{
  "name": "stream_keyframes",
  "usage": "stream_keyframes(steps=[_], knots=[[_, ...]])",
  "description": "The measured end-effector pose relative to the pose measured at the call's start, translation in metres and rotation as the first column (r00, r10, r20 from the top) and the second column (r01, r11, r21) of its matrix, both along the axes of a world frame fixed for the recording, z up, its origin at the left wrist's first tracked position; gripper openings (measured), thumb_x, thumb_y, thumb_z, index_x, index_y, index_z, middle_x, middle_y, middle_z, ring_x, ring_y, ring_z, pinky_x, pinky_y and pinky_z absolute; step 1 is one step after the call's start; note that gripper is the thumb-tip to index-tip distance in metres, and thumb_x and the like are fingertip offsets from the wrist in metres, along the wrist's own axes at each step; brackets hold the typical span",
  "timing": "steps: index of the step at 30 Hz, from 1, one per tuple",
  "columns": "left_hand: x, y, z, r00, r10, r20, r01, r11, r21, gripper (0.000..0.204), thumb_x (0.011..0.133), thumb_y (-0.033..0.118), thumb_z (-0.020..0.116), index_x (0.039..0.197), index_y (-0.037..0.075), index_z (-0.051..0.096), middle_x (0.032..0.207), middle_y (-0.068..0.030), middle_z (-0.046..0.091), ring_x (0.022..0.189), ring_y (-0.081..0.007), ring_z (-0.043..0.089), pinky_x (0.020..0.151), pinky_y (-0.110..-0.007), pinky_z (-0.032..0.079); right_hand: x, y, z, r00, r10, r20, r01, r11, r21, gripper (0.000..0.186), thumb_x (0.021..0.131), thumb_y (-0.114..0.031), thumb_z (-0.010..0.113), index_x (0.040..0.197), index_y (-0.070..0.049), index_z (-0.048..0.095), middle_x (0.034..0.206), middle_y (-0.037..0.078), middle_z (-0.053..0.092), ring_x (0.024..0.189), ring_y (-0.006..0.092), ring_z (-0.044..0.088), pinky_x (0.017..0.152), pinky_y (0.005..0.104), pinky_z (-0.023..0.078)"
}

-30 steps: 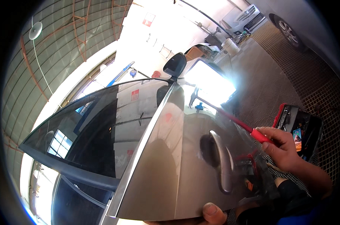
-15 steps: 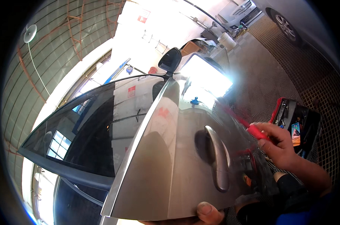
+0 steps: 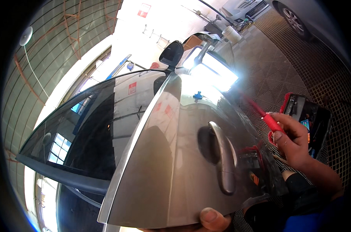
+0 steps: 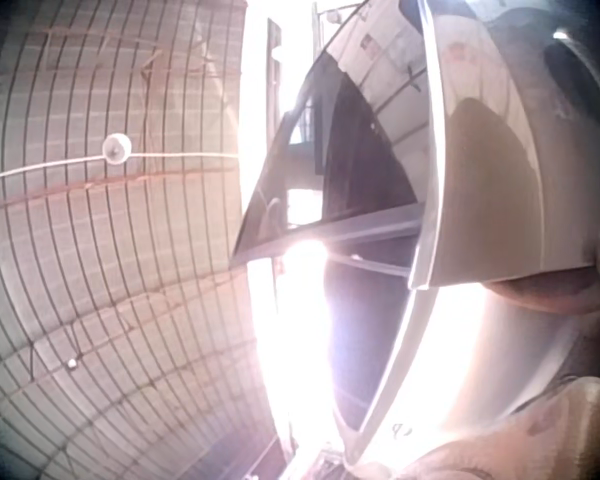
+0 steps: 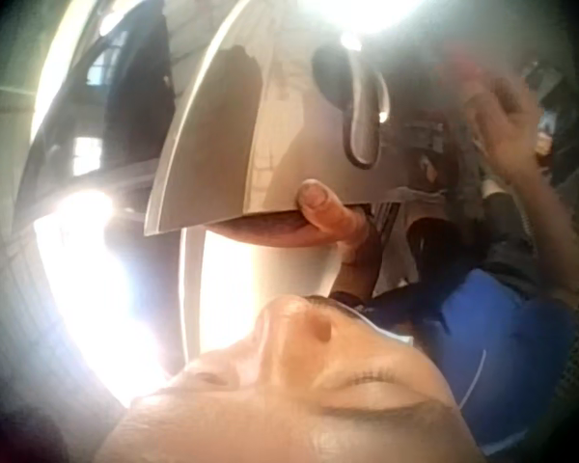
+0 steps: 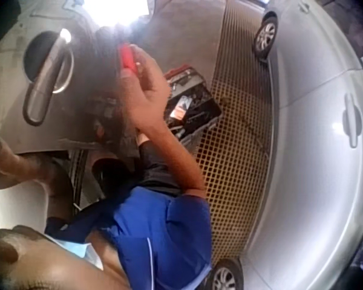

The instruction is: The person taps a punch with a hammer on the exterior surface of a car door, then uses a metal rod inserted through the window frame to push the metal from the inside.

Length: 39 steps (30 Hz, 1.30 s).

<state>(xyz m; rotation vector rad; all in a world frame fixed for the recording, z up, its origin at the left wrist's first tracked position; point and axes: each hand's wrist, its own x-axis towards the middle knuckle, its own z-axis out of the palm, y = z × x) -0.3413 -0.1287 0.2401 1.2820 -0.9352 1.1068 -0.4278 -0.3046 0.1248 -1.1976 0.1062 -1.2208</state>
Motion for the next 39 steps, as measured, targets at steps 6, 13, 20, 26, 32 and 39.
stream_keyframes(steps=[6,13,20,26,32,39], knots=[[0.002,-0.003,0.003,1.000,-0.009,0.011,0.009,1.000,0.003,0.119,0.081,0.040,0.069,0.170,0.001,0.001,0.163,-0.0331,0.027,0.145,-0.0482,0.045,0.116,-0.060,0.046,-0.003,-0.001,0.001,0.994,-0.105,-0.039,0.091,0.960,-0.264,0.041,0.101,-0.003,0.064,0.141,0.007,0.062,0.122,0.015,0.073,0.098,0.0143,0.070,0.087,0.0302,0.056],[0.002,-0.004,0.003,0.999,-0.012,0.030,0.012,1.000,0.004,0.118,0.081,0.040,0.069,0.170,0.001,0.002,0.163,-0.0330,0.027,0.145,-0.0481,0.045,0.116,-0.060,0.047,0.001,-0.001,-0.003,0.995,-0.066,-0.071,0.046,0.967,-0.250,0.042,0.101,-0.009,0.066,0.141,0.005,0.064,0.112,0.010,0.072,0.087,0.0089,0.064,0.079,0.0259,0.052],[0.002,-0.003,0.002,0.999,-0.008,0.037,0.007,1.000,0.008,0.118,0.081,0.040,0.069,0.170,0.001,0.002,0.163,-0.0329,0.028,0.145,-0.0479,0.046,0.116,-0.060,0.047,-0.004,-0.004,-0.007,0.999,0.036,0.017,-0.036,0.999,0.010,0.041,0.101,-0.002,0.064,0.142,0.004,0.062,0.118,0.012,0.071,0.088,0.0099,0.067,0.080,0.0270,0.056],[0.005,-0.001,0.004,0.999,0.001,0.033,-0.001,1.000,0.008,0.118,0.081,0.040,0.069,0.170,0.001,0.003,0.163,-0.0328,0.028,0.145,-0.0477,0.046,0.116,-0.060,0.047,0.003,-0.007,-0.006,0.993,-0.114,-0.016,0.110,0.982,-0.152,0.043,0.101,-0.003,0.064,0.144,0.002,0.061,0.121,0.013,0.070,0.087,0.0095,0.065,0.078,0.0256,0.055],[0.007,0.000,0.005,0.999,0.013,0.037,-0.013,1.000,0.013,0.118,0.081,0.040,0.070,0.170,0.001,0.003,0.163,-0.0327,0.028,0.145,-0.0476,0.046,0.116,-0.060,0.047,0.008,-0.003,-0.005,0.997,-0.050,-0.052,0.041,0.986,-0.162,0.045,0.100,-0.005,0.065,0.144,0.003,0.060,0.119,0.012,0.071,0.096,0.0120,0.064,0.085,0.0287,0.054],[0.007,0.000,0.005,0.999,0.007,0.040,-0.007,1.000,0.017,0.117,0.082,0.040,0.070,0.170,0.001,0.004,0.163,-0.0326,0.029,0.145,-0.0474,0.046,0.116,-0.060,0.047,0.012,-0.002,-0.004,0.999,-0.033,-0.025,0.029,0.992,-0.123,0.043,0.100,-0.003,0.064,0.142,0.003,0.063,0.108,0.009,0.070,0.089,0.0091,0.062,0.080,0.0268,0.052]])
